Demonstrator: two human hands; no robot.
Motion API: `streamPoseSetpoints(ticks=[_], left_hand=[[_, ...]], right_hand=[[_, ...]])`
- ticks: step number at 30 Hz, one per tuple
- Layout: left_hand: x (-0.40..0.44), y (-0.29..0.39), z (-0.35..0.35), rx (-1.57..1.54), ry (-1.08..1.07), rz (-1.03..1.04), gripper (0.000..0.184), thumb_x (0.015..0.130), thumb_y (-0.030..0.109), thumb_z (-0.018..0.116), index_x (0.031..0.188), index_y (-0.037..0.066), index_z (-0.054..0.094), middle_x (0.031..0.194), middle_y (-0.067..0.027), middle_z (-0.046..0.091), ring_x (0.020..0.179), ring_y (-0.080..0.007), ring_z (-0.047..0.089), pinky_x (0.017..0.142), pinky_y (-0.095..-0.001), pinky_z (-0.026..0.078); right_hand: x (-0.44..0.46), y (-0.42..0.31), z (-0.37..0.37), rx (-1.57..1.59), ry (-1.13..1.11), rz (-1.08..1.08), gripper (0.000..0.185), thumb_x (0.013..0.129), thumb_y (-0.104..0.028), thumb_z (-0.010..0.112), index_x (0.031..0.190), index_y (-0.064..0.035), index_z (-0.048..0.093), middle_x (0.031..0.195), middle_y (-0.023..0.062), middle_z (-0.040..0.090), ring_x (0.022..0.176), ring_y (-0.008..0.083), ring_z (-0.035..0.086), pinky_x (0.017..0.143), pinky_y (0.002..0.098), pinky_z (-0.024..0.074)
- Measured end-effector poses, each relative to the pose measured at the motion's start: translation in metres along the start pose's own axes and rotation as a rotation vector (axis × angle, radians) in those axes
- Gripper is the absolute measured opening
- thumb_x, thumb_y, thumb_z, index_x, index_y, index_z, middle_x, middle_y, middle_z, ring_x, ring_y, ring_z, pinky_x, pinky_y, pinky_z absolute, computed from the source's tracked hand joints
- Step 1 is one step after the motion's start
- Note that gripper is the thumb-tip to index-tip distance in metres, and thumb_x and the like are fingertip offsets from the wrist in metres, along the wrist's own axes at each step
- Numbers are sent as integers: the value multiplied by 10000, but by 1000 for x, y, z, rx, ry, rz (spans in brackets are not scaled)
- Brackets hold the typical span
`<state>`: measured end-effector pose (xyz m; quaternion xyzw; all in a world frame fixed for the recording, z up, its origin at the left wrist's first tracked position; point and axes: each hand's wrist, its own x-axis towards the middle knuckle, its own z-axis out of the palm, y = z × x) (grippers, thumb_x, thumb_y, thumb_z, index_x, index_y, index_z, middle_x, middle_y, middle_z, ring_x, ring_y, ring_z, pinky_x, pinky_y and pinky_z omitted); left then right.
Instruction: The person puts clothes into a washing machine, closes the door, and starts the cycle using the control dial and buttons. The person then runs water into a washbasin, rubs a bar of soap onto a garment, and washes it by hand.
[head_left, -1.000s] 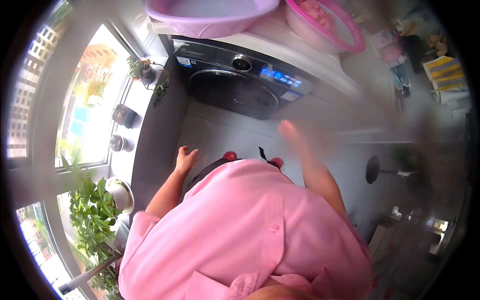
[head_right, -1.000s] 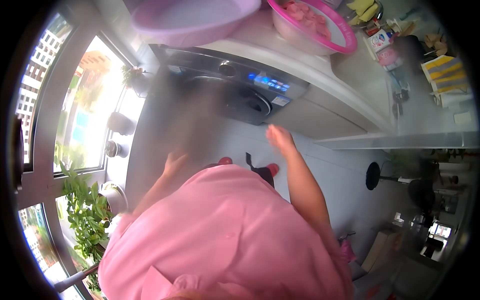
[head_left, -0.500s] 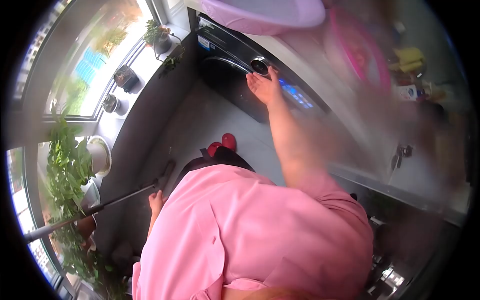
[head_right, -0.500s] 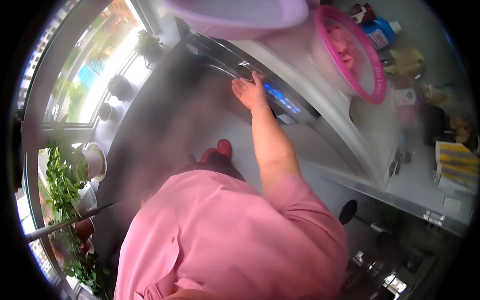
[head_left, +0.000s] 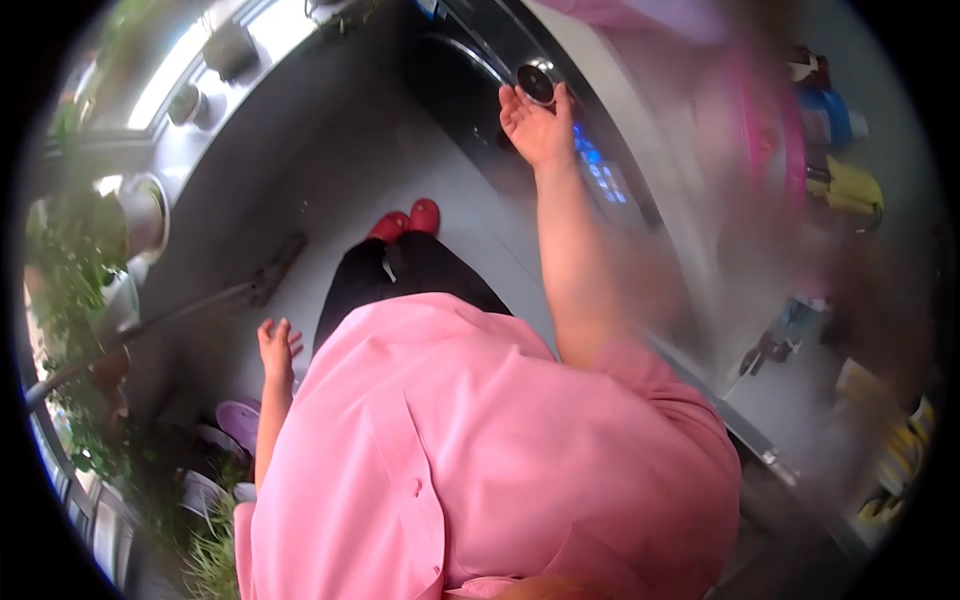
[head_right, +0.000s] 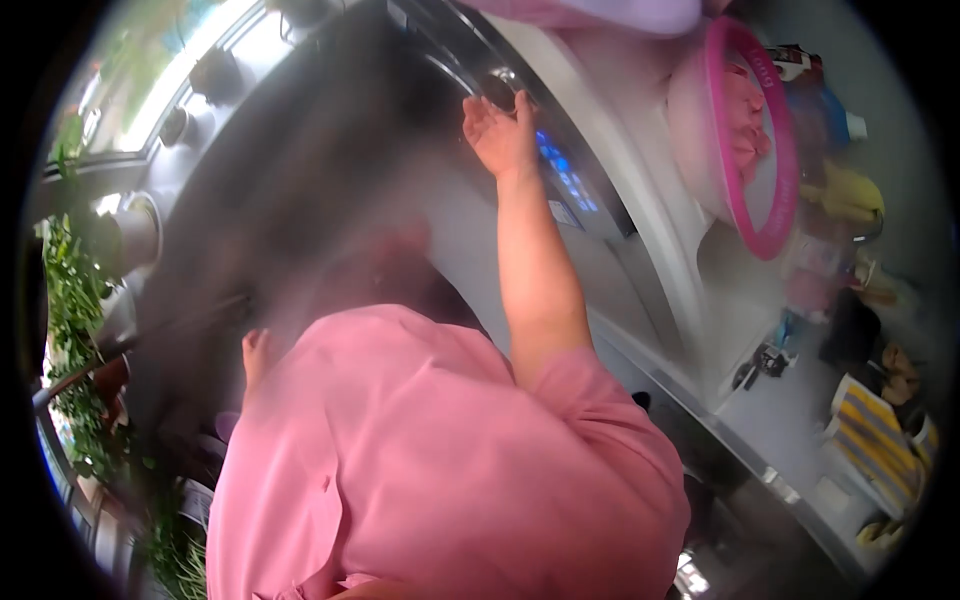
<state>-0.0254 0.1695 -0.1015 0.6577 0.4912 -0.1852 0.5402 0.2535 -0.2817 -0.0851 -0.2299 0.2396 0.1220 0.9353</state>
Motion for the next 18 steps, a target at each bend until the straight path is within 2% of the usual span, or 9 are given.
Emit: streamPoseSetpoints(ticks=[4, 11, 14, 18], left_hand=[[-5, -13, 23, -36, -26, -89, 546, 815, 274, 571, 1233, 53, 297, 1040, -125, 496, 836, -210, 583, 655, -323, 484], [-19, -73, 29, -128, 35, -239, 579, 812, 279, 568, 1252, 33, 282, 1038, -124, 495, 845, -211, 579, 650, -315, 480], [-29, -93, 26, -161, 81, -305, 568, 813, 269, 565, 1248, 34, 286, 1006, -110, 511, 813, -200, 584, 619, -305, 479], [-39, -113, 25, -168, 116, -358, 558, 815, 265, 563, 1244, 38, 288, 998, -103, 520, 793, -191, 585, 599, -297, 475]], right_hand=[[-1, -3, -2, -16, 36, 4, 657, 721, -428, 628, 1074, 81, 407, 1122, 160, 443, 1051, 262, 474, 770, 319, 434], [3, -2, 3, -1, 72, 37, 655, 714, -470, 623, 1026, 60, 396, 1037, 118, 451, 974, 262, 492, 722, 320, 422], [1, -1, 11, -12, 136, 33, 672, 727, -470, 613, 1051, 62, 362, 1046, 124, 442, 991, 269, 482, 733, 328, 414], [0, -2, 13, 14, 113, 39, 692, 735, -460, 609, 1086, 72, 338, 1066, 138, 433, 1002, 275, 477, 742, 326, 411]])
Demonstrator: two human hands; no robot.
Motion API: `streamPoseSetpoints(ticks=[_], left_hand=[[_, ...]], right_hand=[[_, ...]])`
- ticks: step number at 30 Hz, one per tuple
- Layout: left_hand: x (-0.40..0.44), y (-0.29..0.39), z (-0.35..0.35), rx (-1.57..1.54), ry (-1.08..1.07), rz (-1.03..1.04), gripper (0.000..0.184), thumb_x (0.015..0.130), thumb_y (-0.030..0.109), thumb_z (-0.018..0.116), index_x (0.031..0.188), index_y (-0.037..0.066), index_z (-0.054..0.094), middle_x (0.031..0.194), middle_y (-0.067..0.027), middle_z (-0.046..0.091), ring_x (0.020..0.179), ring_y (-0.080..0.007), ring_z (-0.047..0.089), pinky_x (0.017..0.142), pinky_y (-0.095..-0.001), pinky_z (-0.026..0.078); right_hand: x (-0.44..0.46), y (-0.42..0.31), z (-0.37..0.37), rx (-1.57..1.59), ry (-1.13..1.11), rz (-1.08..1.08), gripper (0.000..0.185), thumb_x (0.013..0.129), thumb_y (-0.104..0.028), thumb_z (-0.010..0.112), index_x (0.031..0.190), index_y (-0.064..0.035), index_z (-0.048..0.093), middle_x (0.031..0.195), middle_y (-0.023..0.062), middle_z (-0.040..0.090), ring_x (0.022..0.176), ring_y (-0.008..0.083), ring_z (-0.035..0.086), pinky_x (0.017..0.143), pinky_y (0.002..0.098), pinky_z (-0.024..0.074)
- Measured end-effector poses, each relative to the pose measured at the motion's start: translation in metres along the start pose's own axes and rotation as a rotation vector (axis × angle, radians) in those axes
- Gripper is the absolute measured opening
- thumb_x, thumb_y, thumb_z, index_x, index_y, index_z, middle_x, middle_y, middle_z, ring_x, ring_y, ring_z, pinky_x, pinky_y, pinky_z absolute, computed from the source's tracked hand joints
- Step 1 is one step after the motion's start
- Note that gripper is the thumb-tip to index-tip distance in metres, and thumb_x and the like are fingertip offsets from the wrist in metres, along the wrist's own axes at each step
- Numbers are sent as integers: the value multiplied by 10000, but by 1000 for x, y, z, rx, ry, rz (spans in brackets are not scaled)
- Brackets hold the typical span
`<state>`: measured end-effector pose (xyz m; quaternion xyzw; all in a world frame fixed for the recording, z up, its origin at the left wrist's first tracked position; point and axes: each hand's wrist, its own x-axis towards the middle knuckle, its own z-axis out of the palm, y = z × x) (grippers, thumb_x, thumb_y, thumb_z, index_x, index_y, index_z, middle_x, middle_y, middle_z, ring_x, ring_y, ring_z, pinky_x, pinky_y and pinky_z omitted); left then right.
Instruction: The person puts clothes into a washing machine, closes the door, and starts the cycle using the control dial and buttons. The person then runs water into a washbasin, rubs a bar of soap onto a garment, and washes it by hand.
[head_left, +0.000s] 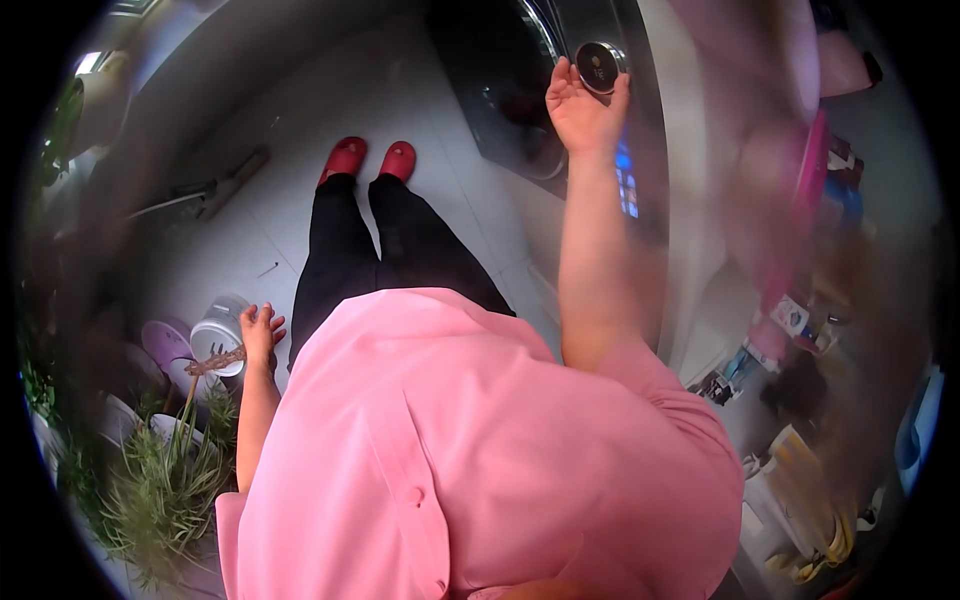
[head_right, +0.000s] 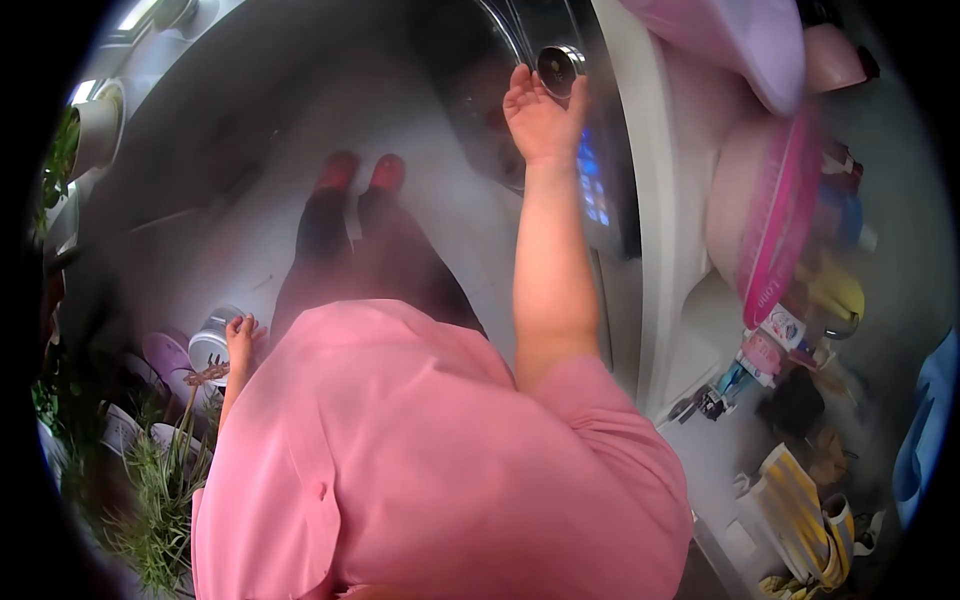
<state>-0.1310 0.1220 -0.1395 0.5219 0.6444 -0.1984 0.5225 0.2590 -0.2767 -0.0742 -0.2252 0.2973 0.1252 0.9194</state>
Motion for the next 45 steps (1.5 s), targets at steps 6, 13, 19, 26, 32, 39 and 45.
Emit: streamPoseSetpoints(ticks=[6, 13, 19, 26, 32, 39, 45], left_hand=[[-4, 12, 1, -6, -33, 32, 553, 817, 270, 561, 1245, 45, 291, 1037, -112, 514, 813, -193, 583, 619, -297, 475], [0, 49, -5, -9, -66, 157, 545, 818, 269, 559, 1244, 54, 296, 1056, -117, 510, 822, -197, 582, 633, -303, 475], [9, 65, -26, 0, -31, 196, 559, 814, 278, 567, 1245, 54, 291, 1038, -117, 519, 817, -195, 580, 619, -303, 475], [12, 66, -42, 38, 7, 184, 550, 814, 279, 563, 1234, 54, 289, 1023, -112, 521, 801, -193, 577, 593, -307, 475], [10, 67, -41, 25, 2, 194, 553, 811, 276, 563, 1235, 56, 285, 1010, -112, 524, 804, -196, 575, 590, -310, 473], [4, 67, -39, 39, 20, 218, 572, 807, 283, 567, 1241, 49, 277, 1018, -120, 525, 816, -208, 574, 595, -318, 477], [11, 58, -42, 22, 16, 214, 555, 812, 277, 564, 1233, 47, 286, 1024, -127, 524, 823, -215, 573, 616, -332, 484]], right_hand=[[0, -1, -1, 45, -43, 19, 701, 725, -391, 619, 1147, 83, 322, 1110, 174, 424, 1024, 287, 474, 737, 325, 419], [-3, 2, 2, 101, -48, -9, 600, 717, -349, 613, 1117, 46, 404, 1104, 145, 443, 1010, 286, 486, 728, 332, 420], [0, 2, 5, 74, 20, 6, 571, 756, -412, 581, 1050, 40, 393, 1020, 126, 461, 971, 267, 495, 711, 325, 419], [2, 0, 3, 29, -51, -12, 598, 720, -451, 632, 997, 30, 409, 981, 142, 499, 933, 239, 511, 700, 312, 419], [-2, 3, 6, 6, 13, -32, 588, 746, -435, 597, 1034, 43, 412, 1044, 160, 464, 958, 253, 502, 698, 316, 426], [3, 0, 0, -5, 61, -22, 620, 730, -430, 634, 1028, 59, 395, 1015, 155, 487, 935, 238, 512, 699, 302, 425], [2, 2, 2, -7, 74, -37, 608, 715, -420, 657, 1013, 50, 411, 1002, 138, 488, 925, 233, 517, 691, 298, 424]])
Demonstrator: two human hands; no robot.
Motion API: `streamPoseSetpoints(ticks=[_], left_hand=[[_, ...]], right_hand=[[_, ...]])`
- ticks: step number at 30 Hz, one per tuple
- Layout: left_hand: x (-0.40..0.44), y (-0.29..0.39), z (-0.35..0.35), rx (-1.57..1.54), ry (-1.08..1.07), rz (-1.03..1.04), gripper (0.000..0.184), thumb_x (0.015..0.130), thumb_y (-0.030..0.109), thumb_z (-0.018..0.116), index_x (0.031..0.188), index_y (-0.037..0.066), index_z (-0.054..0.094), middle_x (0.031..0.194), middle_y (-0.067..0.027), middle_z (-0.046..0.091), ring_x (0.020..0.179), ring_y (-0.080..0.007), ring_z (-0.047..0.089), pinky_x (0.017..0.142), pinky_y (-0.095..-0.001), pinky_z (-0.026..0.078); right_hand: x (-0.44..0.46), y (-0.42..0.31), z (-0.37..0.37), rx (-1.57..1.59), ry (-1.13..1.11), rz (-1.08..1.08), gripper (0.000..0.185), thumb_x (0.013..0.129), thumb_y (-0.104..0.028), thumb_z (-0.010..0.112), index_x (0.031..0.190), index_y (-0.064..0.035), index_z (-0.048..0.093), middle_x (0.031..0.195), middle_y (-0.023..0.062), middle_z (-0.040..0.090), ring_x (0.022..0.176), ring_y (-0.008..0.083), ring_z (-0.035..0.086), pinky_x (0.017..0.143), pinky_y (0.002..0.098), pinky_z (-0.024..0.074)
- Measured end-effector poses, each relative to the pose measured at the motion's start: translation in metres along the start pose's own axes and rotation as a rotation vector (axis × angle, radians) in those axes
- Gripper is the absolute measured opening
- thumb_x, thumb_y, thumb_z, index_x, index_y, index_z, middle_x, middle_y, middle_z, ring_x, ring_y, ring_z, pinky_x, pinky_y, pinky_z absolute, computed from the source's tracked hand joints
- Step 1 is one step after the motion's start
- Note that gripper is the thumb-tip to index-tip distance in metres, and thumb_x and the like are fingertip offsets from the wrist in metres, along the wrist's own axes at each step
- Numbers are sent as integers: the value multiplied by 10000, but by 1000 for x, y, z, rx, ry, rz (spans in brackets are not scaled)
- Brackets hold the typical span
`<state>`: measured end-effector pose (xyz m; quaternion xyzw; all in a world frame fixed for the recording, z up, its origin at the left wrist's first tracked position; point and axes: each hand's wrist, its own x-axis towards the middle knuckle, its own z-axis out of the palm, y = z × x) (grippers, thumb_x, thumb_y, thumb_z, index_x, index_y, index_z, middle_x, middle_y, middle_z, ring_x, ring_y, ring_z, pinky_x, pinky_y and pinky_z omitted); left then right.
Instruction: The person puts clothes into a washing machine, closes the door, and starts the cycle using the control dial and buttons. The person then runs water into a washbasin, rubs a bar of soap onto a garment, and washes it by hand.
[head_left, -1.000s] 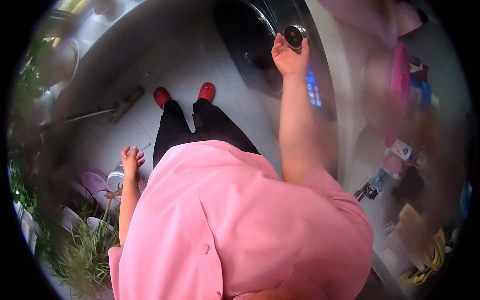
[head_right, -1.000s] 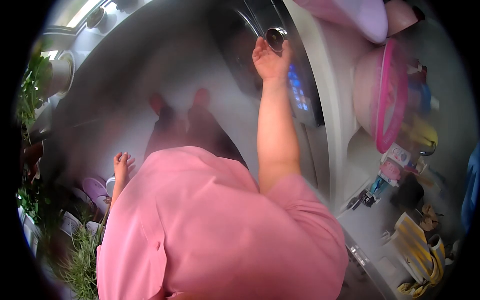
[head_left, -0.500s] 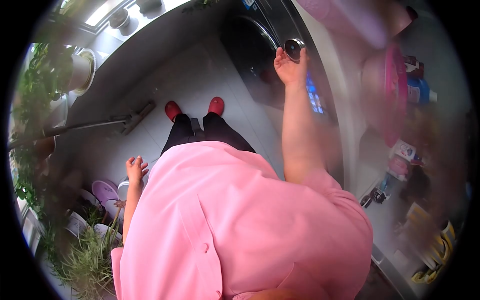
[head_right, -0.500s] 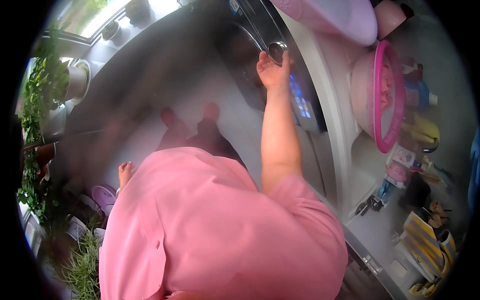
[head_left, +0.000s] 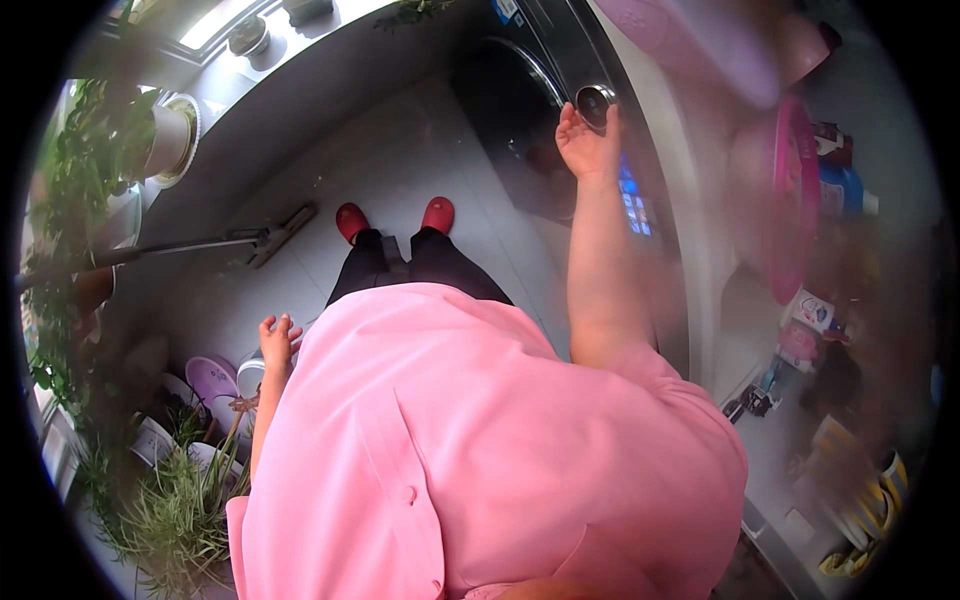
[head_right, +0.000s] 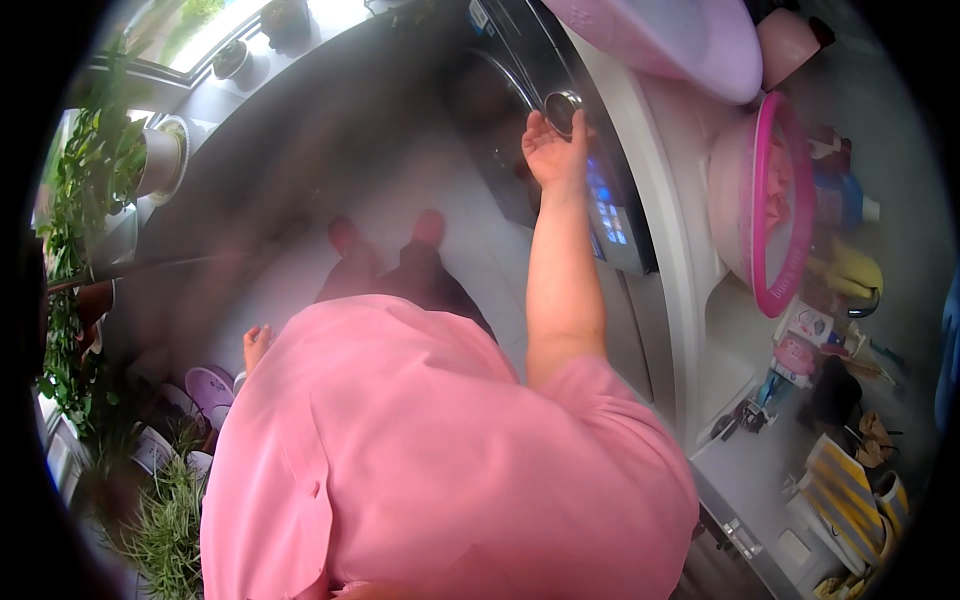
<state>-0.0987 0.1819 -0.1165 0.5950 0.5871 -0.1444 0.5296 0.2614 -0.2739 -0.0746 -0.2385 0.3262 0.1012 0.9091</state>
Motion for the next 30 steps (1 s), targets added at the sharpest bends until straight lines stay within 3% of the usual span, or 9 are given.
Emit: streamPoseSetpoints(ticks=[6, 12, 24, 27, 30], left_hand=[[-5, 7, 6, 19, 4, -16, 547, 812, 271, 564, 1232, 49, 292, 1037, -130, 523, 826, -215, 574, 631, -336, 482], [-10, 15, 10, 38, -16, 12, 547, 814, 270, 561, 1234, 48, 289, 1050, -133, 520, 831, -213, 574, 629, -331, 480], [-9, 14, 9, 37, -14, 20, 543, 819, 272, 561, 1227, 44, 284, 1034, -134, 514, 834, -218, 573, 637, -341, 483], [-8, 14, 9, 35, -19, 25, 541, 820, 274, 561, 1226, 45, 285, 1040, -138, 512, 837, -219, 572, 643, -347, 482], [-8, 14, 8, 40, -17, 17, 541, 820, 274, 561, 1226, 48, 286, 1050, -140, 511, 842, -220, 571, 646, -348, 481]], right_hand=[[0, 0, -1, 3, 18, -43, 594, 729, -399, 647, 1052, 45, 421, 1014, 135, 493, 916, 231, 526, 687, 305, 428], [0, 2, -9, 151, -128, 8, 586, 745, -374, 631, 1088, 57, 430, 1022, 153, 530, 867, 224, 545, 684, 303, 429], [0, 2, -10, 156, -112, 28, 583, 735, -367, 646, 1080, 53, 435, 1005, 146, 535, 845, 211, 547, 684, 299, 430], [3, 2, -12, 129, -127, 13, 579, 734, -407, 645, 1012, 71, 475, 962, 135, 567, 840, 205, 561, 673, 285, 448], [6, 2, -14, 184, -142, 23, 567, 752, -375, 618, 1081, 54, 447, 1002, 143, 537, 812, 207, 554, 674, 298, 430]])
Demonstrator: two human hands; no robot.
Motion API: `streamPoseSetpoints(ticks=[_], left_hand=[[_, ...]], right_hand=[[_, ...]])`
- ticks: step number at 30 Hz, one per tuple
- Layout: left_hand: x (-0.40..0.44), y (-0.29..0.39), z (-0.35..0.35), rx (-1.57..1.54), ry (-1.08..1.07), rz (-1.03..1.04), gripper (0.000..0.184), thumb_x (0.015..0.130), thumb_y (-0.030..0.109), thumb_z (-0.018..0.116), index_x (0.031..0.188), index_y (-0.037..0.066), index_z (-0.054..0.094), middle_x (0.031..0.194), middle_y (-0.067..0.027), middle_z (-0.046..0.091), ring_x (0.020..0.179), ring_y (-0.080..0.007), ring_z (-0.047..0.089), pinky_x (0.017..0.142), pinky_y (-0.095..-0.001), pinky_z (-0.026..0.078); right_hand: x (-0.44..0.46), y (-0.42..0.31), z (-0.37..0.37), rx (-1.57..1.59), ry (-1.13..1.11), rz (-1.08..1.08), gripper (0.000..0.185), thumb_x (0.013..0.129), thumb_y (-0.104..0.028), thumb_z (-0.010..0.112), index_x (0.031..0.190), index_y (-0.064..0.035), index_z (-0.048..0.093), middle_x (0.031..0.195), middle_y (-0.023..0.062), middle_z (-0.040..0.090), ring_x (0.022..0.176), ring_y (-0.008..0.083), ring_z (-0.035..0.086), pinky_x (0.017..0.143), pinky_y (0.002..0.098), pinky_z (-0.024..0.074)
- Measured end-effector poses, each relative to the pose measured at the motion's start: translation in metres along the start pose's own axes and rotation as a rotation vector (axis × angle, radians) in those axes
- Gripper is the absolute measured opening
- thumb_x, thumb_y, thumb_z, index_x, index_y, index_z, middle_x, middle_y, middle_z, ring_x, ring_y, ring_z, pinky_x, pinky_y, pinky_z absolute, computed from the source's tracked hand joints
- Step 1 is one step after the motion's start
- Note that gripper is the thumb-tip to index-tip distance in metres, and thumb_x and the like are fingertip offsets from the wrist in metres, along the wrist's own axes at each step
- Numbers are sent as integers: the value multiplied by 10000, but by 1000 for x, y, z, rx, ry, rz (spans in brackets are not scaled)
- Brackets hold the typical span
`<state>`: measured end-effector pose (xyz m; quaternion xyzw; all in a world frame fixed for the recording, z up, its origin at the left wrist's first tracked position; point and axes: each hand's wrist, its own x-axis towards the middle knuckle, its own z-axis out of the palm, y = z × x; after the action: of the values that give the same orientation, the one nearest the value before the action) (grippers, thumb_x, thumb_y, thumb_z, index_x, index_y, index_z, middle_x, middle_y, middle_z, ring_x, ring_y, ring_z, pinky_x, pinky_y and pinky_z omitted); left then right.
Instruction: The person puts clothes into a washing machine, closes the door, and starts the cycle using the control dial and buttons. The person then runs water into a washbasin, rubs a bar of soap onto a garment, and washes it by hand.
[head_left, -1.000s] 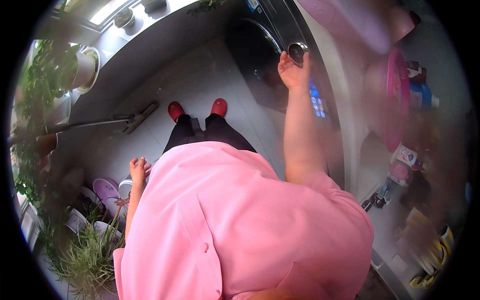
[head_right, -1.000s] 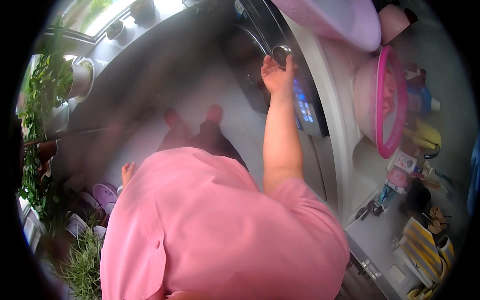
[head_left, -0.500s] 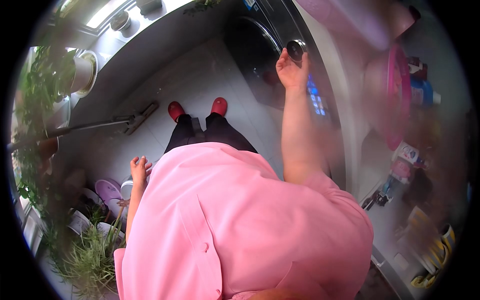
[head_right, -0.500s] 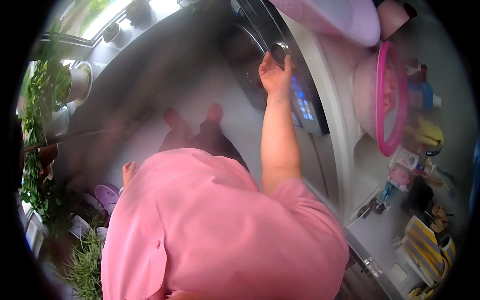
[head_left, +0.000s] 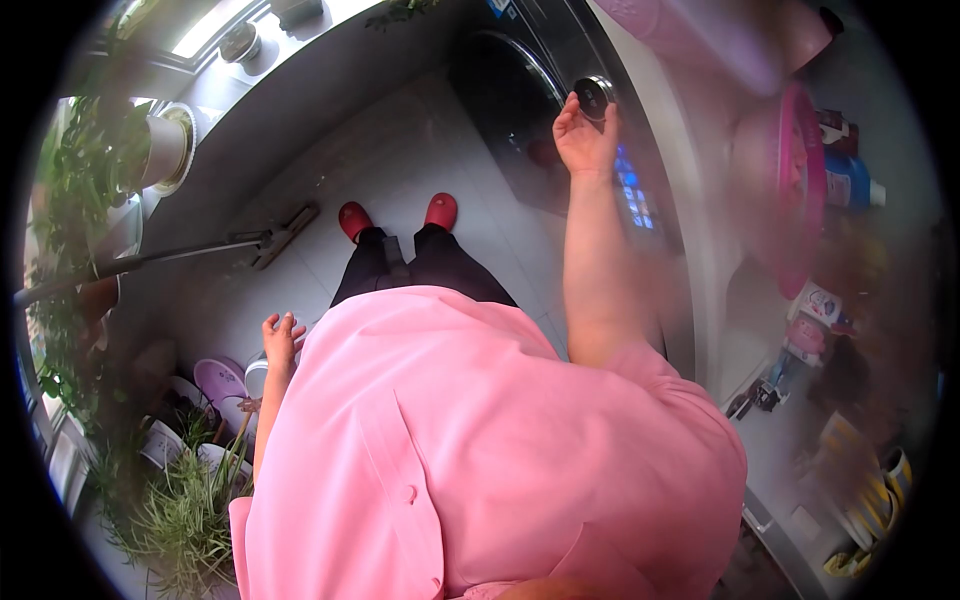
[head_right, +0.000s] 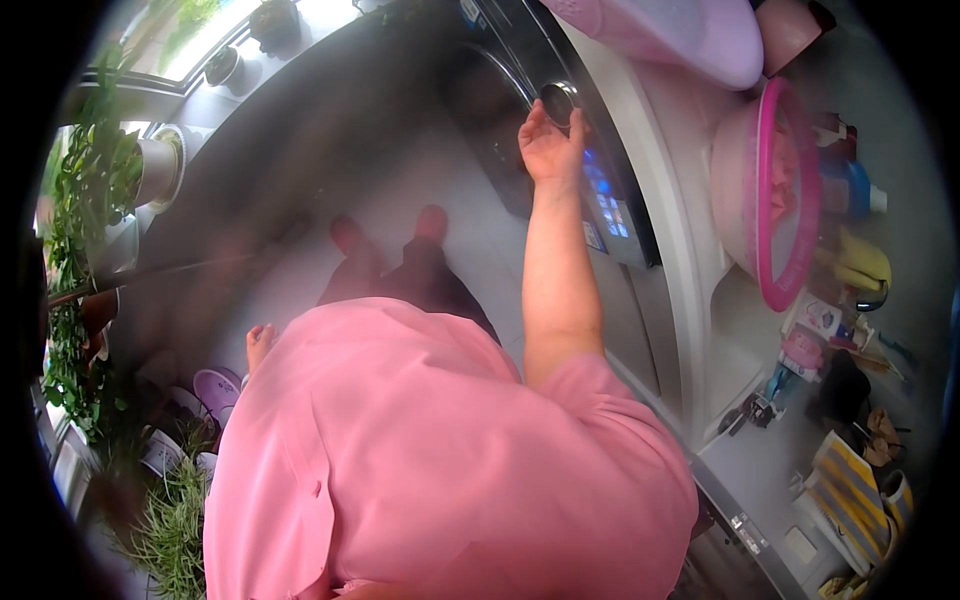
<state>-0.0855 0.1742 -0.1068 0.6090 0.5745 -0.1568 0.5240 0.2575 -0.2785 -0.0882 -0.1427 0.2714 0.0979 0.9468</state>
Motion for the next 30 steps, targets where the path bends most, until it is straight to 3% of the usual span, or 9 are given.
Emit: streamPoseSetpoints(ticks=[9, 14, 17, 21, 25, 26, 28, 29, 30], left_hand=[[0, -1, -4, -7, 7, -5, 546, 818, 281, 566, 1227, 50, 289, 1054, -137, 513, 834, -218, 572, 641, -338, 476], [16, -11, -9, 27, 7, 40, 556, 815, 273, 575, 1225, 36, 285, 1053, -154, 517, 809, -226, 580, 642, -341, 475], [57, -44, -25, -4, -84, 169, 557, 812, 275, 583, 1211, 10, 300, 1029, -168, 539, 806, -216, 575, 658, -325, 467], [81, -38, -24, 216, -39, 135, 540, 787, 280, 605, 1151, -41, 368, 942, -150, 577, 795, -166, 558, 695, -267, 442], [90, -18, -17, 307, -27, 212, 507, 785, 261, 608, 1130, -34, 384, 925, -130, 569, 808, -160, 554, 687, -260, 440], [91, -11, -14, 316, -36, 223, 507, 785, 261, 608, 1130, -34, 384, 925, -130, 569, 808, -160, 554, 687, -260, 440], [92, 5, -10, 95, -103, 197, 466, 797, 217, 607, 1125, -26, 382, 922, -115, 552, 819, -164, 551, 674, -256, 448], [93, 14, -7, 53, -114, 199, 468, 795, 223, 608, 1124, -27, 388, 932, -118, 551, 832, -168, 549, 686, -258, 446], [93, 23, -6, 81, -113, 222, 470, 793, 229, 610, 1123, -27, 393, 941, -121, 550, 845, -172, 546, 697, -261, 444]], right_hand=[[-1, 9, 1, 120, -59, -26, 570, 723, -342, 623, 1091, 56, 447, 1007, 148, 540, 820, 211, 556, 676, 306, 426], [-12, 7, -14, 39, -94, 67, 488, 782, -412, 569, 988, 25, 495, 994, 142, 569, 890, 238, 562, 706, 334, 453], [-46, 3, -46, -187, 111, 96, 381, 785, -339, 607, 953, -19, 487, 971, 128, 570, 882, 232, 561, 691, 322, 464], [-103, -18, -123, -473, 518, 9, 360, 757, -205, 652, 1020, -41, 468, 935, 111, 565, 846, 196, 560, 639, 292, 474], [-154, -47, -150, -805, 965, -327, 406, 727, -177, 655, 1061, -37, 472, 963, 91, 541, 832, 202, 556, 587, 314, 473], [-161, -52, -145, -790, 972, -337, 406, 727, -177, 655, 1061, -37, 472, 963, 91, 541, 832, 202, 556, 587, 314, 473], [-172, -58, -139, -1176, 982, -612, 383, 703, -128, 655, 1043, -45, 500, 994, 97, 525, 839, 223, 549, 625, 327, 468], [-174, -60, -135, -1163, 989, -619, 383, 703, -128, 655, 1043, -45, 500, 994, 97, 525, 839, 223, 549, 625, 327, 468], [-175, -63, -133, -1379, 974, -651, 382, 701, -111, 649, 1049, -57, 501, 1018, 100, 513, 854, 230, 543, 657, 333, 462]])
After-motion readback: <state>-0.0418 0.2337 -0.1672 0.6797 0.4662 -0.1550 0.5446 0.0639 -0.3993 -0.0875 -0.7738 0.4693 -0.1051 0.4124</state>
